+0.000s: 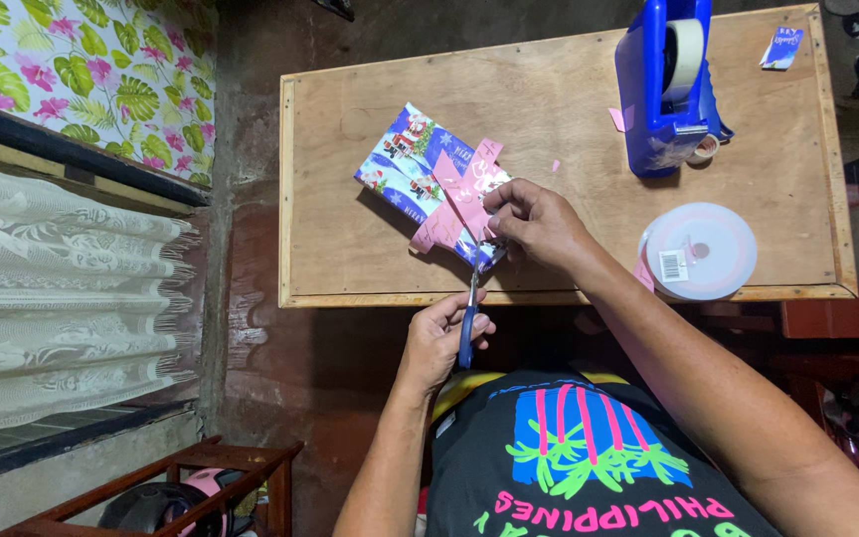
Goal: The person uses scissors to trim the ends of a pink ribbon tied around a small wrapped gift on a wooden table. The person repeatedly snips small pieces of the ribbon to shape the bow while holding the package steady.
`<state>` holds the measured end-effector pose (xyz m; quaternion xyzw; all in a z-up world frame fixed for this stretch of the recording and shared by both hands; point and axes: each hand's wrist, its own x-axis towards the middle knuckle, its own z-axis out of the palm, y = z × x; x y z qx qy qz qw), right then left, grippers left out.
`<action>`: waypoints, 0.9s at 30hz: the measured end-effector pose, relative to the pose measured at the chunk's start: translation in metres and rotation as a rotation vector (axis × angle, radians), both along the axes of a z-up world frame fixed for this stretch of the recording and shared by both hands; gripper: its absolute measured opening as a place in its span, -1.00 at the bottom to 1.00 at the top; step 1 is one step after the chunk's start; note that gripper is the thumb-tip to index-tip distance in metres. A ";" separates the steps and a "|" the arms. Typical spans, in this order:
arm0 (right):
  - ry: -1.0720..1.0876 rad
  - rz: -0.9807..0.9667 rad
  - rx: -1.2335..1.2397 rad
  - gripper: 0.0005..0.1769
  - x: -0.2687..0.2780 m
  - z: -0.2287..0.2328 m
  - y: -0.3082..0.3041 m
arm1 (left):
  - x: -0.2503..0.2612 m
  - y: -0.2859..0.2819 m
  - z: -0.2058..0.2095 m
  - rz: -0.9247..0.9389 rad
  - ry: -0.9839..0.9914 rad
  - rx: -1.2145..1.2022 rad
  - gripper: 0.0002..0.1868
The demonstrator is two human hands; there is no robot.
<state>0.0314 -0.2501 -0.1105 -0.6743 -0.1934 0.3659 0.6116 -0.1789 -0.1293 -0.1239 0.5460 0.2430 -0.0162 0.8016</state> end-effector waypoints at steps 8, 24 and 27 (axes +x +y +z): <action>0.012 0.005 0.026 -0.71 0.001 -0.002 0.000 | -0.002 0.001 -0.005 -0.011 -0.008 0.004 -0.50; 0.008 0.008 0.028 -0.69 0.000 0.006 -0.002 | -0.001 0.003 0.001 -0.033 -0.011 0.057 -0.52; 0.013 0.009 0.026 -0.69 -0.001 0.006 -0.002 | -0.002 0.004 0.002 -0.024 0.023 0.069 -0.51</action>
